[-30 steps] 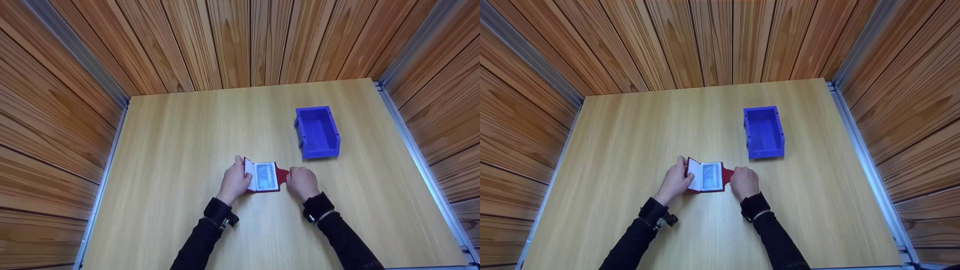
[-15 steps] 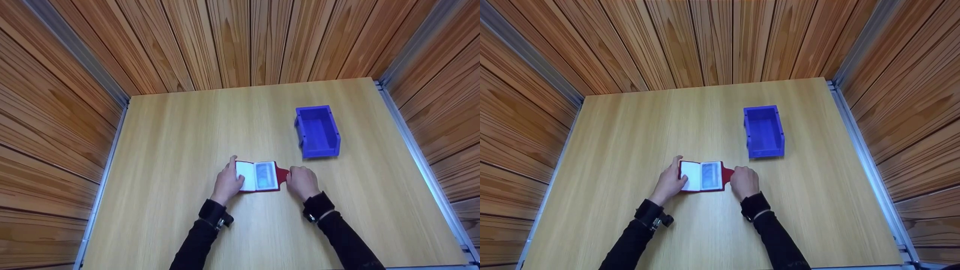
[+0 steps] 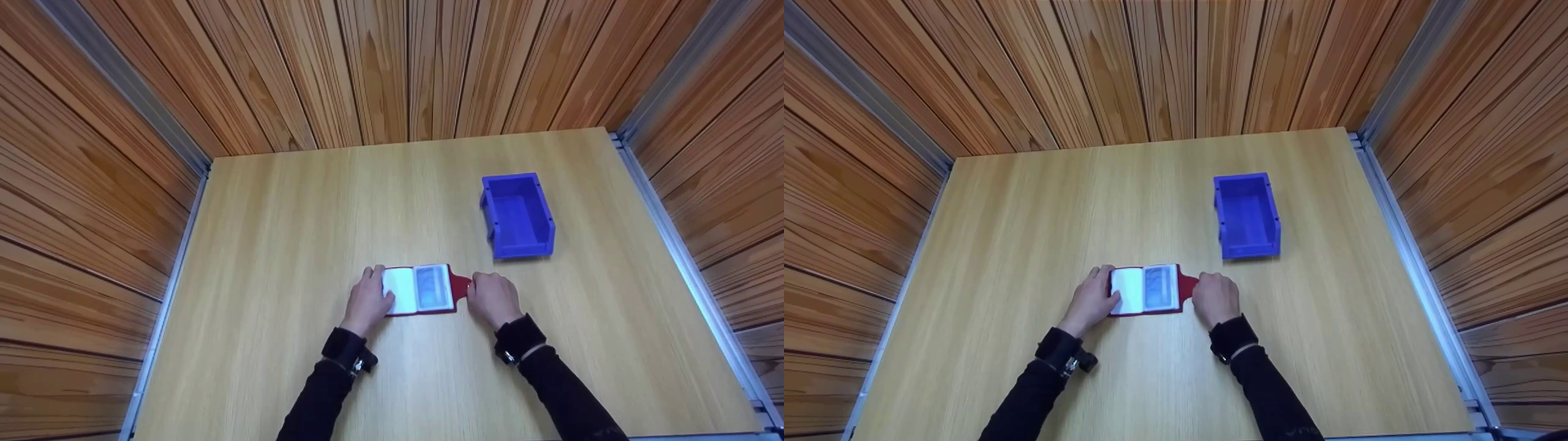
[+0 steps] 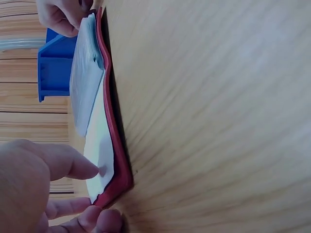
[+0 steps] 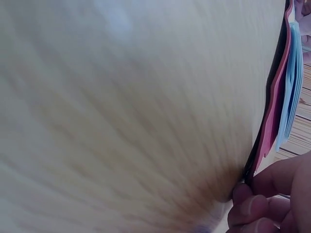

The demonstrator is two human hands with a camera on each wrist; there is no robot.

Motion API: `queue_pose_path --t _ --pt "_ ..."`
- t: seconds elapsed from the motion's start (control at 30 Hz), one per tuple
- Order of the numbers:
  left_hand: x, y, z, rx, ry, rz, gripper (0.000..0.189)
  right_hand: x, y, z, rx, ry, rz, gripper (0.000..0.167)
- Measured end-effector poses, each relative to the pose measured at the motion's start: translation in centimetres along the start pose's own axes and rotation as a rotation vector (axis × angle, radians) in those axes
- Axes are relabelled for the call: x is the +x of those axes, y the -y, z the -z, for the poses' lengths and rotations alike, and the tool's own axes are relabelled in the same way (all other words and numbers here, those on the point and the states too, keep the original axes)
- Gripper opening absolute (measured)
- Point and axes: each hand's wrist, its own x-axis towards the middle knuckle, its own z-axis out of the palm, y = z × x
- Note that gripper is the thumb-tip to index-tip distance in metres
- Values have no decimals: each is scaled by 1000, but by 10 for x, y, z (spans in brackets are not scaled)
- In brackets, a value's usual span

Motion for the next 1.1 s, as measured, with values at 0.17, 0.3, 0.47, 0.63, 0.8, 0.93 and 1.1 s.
queue_pose_path --t 0.17,0.3,0.47,0.63,0.8,0.93,1.1 --pt "1 0 1 -18 38 19 59 -1 -1 -1 0 -3 0 23" --pt "1 1 3 -18 56 13 58 -2 -2 -2 17 -32 -18 19" --pt "1 1 4 -13 63 14 58 -1 2 -3 46 -145 54 9" --pt "2 -1 3 -5 65 12 58 0 6 -6 54 -182 269 40" --pt "4 -2 1 12 48 -95 50 -2 7 -10 70 -86 339 38" --pt "5 -2 0 19 68 -196 43 -3 6 -10 85 10 293 38" --pt "4 -1 -1 54 78 -252 42 -3 5 -8 97 69 278 48"
